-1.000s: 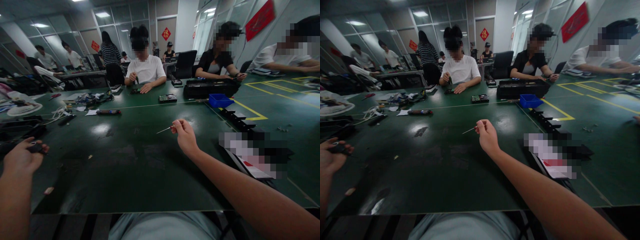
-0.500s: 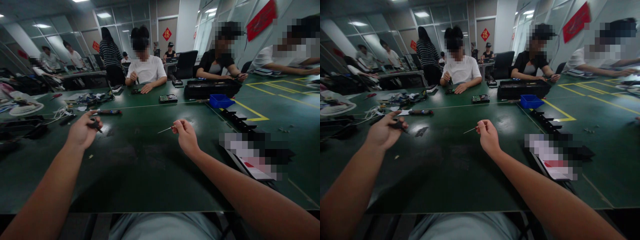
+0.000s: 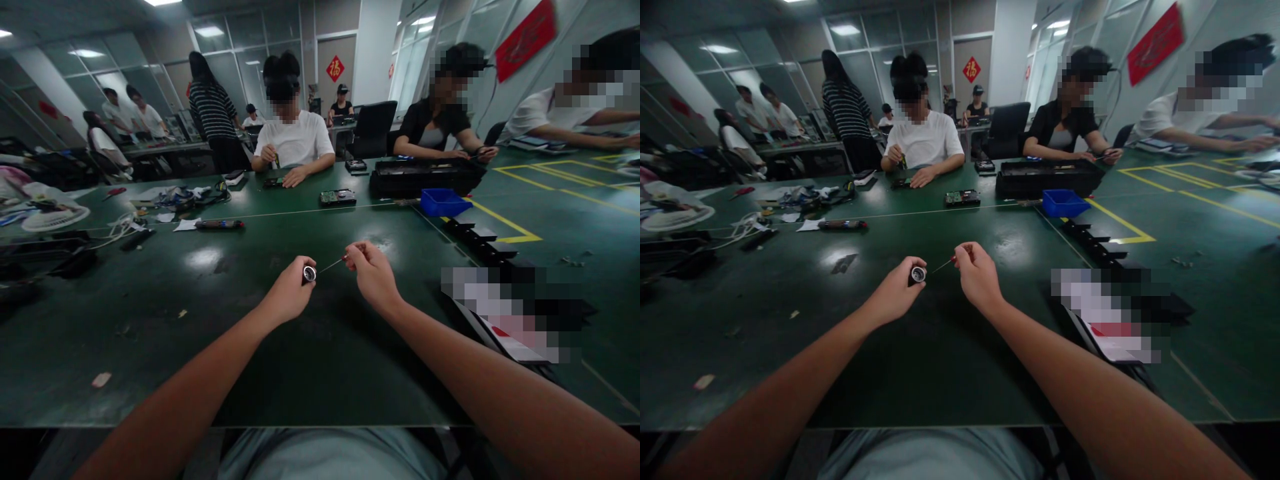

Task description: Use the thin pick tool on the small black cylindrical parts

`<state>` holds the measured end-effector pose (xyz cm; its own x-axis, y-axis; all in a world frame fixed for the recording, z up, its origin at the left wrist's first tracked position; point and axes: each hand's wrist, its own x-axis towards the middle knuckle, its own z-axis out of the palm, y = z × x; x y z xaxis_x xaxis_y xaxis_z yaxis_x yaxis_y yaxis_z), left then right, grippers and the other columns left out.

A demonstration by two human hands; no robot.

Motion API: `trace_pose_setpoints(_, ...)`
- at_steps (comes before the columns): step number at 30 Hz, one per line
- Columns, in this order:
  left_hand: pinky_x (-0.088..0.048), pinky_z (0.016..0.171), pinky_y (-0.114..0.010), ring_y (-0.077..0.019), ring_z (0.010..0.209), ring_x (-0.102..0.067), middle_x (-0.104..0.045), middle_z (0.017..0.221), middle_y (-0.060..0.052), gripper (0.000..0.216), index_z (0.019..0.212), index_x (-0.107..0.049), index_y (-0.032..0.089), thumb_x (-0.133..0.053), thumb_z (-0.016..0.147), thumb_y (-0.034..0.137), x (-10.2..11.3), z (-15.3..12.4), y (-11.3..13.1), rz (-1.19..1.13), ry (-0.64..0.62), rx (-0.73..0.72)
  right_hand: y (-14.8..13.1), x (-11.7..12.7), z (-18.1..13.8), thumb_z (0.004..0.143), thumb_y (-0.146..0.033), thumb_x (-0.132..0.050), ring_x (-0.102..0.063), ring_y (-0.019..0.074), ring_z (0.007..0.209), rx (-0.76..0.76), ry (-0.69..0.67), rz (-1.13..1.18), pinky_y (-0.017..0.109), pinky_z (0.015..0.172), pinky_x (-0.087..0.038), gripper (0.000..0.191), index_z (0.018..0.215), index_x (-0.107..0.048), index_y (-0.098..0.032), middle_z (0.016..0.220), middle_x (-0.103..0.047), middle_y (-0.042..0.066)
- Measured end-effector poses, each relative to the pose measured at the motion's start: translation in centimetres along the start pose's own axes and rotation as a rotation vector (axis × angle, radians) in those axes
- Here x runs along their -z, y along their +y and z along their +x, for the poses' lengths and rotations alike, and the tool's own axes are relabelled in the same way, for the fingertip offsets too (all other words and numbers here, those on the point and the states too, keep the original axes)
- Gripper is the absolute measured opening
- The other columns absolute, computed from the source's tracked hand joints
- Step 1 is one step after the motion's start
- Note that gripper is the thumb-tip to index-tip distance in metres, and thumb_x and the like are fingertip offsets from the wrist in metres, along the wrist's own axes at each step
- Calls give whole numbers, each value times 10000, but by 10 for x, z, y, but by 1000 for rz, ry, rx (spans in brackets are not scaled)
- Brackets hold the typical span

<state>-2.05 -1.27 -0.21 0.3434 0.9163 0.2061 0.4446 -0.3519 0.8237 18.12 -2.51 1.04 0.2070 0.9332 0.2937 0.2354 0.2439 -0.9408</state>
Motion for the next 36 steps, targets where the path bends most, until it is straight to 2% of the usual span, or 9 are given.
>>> trace_pose_setpoints(5, -399, 1023, -486, -289, 1122, -576, -660, 1155, -94, 324, 1070, -694, 223, -711, 781, 77, 8, 2, -12, 263, -57, -129, -7, 3, -3, 909, -510, -550, -503, 153, 565, 19, -70, -147, 315, 572, -369, 366, 700, -597, -213, 603, -557, -14)
trace_pose_setpoints(9, -431, 1020, -427, -249, 1132, -589, -668, 1202, -64, 401, 1205, -656, 216, -691, 820, 109, 16, 3, -16, 345, -21, -77, -6, 1, -5, 903, -437, -563, -576, 160, 636, 67, -97, -8, 316, 638, -441, 261, 803, -626, -204, 688, -633, 4)
trace_pose_setpoints(13, -437, 1014, -408, -243, 1135, -591, -677, 1206, -56, 367, 1201, -661, 212, -716, 838, 185, 17, 3, -18, 355, 8, -71, -3, -2, -5, 891, -394, -572, -649, 181, 724, 92, -75, 126, 347, 720, -507, 206, 932, -636, -203, 774, -695, 29)
trace_pose_setpoints(19, -437, 1020, -408, -228, 1139, -594, -680, 1209, -33, 386, 1256, -636, 250, -687, 875, 213, 14, 1, -15, 327, -38, -131, -2, -3, -5, 895, -385, -562, -679, 196, 763, 83, -109, 65, 372, 755, -526, 204, 927, -638, -198, 813, -724, 52)
trace_pose_setpoints(23, -442, 1032, -416, -235, 1161, -594, -669, 1244, -51, 395, 1267, -627, 233, -679, 876, 204, 14, 0, -14, 296, 1, -106, -3, -2, -5, 906, -394, -558, -678, 189, 761, 59, -103, -7, 342, 724, -507, 218, 927, -646, -196, 819, -731, 52)
trace_pose_setpoints(26, -439, 1049, -426, -243, 1179, -591, -661, 1260, -65, 394, 1264, -628, 216, -681, 874, 213, 15, 0, -13, 284, 36, -89, -6, 1, -5, 906, -513, -567, -601, 162, 602, 32, -81, -194, 301, 592, -428, 350, 765, -643, -202, 656, -671, 20)
trace_pose_setpoints(29, -457, 1020, -425, -241, 1130, -610, -678, 1207, -60, 368, 1242, -642, 218, -679, 876, 223, 16, 0, -13, 296, 31, -94, -9, 3, -5, 900, -615, -535, -458, 129, 471, 36, -67, -350, 291, 506, -317, 526, 564, -555, -211, 487, -519, -17)
trace_pose_setpoints(32, -462, 1000, -417, -236, 1107, -615, -684, 1182, -54, 366, 1236, -646, 222, -686, 872, 221, 17, 0, -14, 305, 22, -115, -10, 3, -5, 914, -595, -524, -404, 118, 451, 60, -81, -417, 293, 496, -273, 546, 525, -532, -212, 456, -452, -31)
trace_pose_setpoints(36, -445, 1015, -412, -233, 1136, -605, -681, 1208, -53, 380, 1243, -645, 226, -698, 867, 221, 17, 0, -17, 304, 29, -134, -8, 1, -6, 912, -551, -551, -416, 117, 467, 136, -66, -457, 287, 500, -272, 507, 534, -510, -216, 470, -445, -36)
